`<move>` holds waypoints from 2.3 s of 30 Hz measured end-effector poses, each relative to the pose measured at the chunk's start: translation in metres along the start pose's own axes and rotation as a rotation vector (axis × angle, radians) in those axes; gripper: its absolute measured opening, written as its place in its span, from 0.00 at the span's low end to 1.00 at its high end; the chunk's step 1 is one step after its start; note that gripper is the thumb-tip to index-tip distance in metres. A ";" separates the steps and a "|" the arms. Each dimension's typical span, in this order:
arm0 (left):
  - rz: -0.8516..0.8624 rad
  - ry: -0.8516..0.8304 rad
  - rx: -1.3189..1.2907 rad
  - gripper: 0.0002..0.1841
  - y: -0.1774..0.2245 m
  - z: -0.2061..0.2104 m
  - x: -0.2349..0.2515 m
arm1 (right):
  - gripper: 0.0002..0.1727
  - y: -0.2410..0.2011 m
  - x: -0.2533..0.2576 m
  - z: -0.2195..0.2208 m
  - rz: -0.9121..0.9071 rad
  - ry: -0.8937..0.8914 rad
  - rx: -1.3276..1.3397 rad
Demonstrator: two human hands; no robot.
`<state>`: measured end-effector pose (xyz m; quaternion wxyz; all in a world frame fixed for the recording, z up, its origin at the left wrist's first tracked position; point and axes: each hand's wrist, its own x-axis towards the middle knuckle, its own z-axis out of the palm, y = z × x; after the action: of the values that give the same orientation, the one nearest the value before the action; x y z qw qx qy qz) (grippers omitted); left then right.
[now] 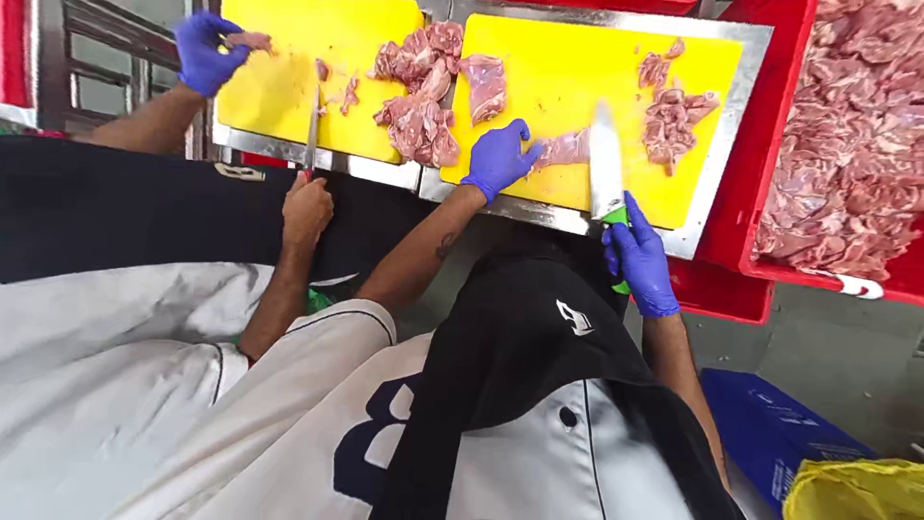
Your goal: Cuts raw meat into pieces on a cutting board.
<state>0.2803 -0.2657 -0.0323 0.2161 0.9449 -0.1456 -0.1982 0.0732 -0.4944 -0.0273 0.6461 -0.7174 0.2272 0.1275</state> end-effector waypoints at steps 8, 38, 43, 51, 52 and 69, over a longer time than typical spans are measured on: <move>0.408 0.077 0.009 0.16 0.005 0.021 0.008 | 0.32 -0.073 -0.052 0.016 -0.168 -0.113 -1.154; 0.306 0.055 -0.036 0.20 0.031 0.019 0.040 | 0.32 -0.091 0.101 0.044 -0.203 0.044 -0.811; 0.285 0.089 -0.359 0.18 0.029 0.009 0.066 | 0.32 -0.084 0.021 -0.008 -0.102 0.080 -0.787; 0.477 0.064 -0.143 0.12 0.050 0.041 0.049 | 0.30 -0.072 -0.023 -0.015 -0.065 0.002 -1.105; 0.481 0.077 -0.138 0.11 0.050 0.042 0.050 | 0.31 -0.072 -0.006 -0.010 -0.072 0.000 -1.065; 0.488 -0.235 -0.309 0.24 0.058 -0.013 0.124 | 0.31 -0.099 0.027 -0.054 -0.130 0.217 -0.274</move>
<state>0.3840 -0.3563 -0.0330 0.3802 0.8085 -0.3604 -0.2684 0.1389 -0.5454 0.0531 0.5209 -0.8213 0.2295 0.0373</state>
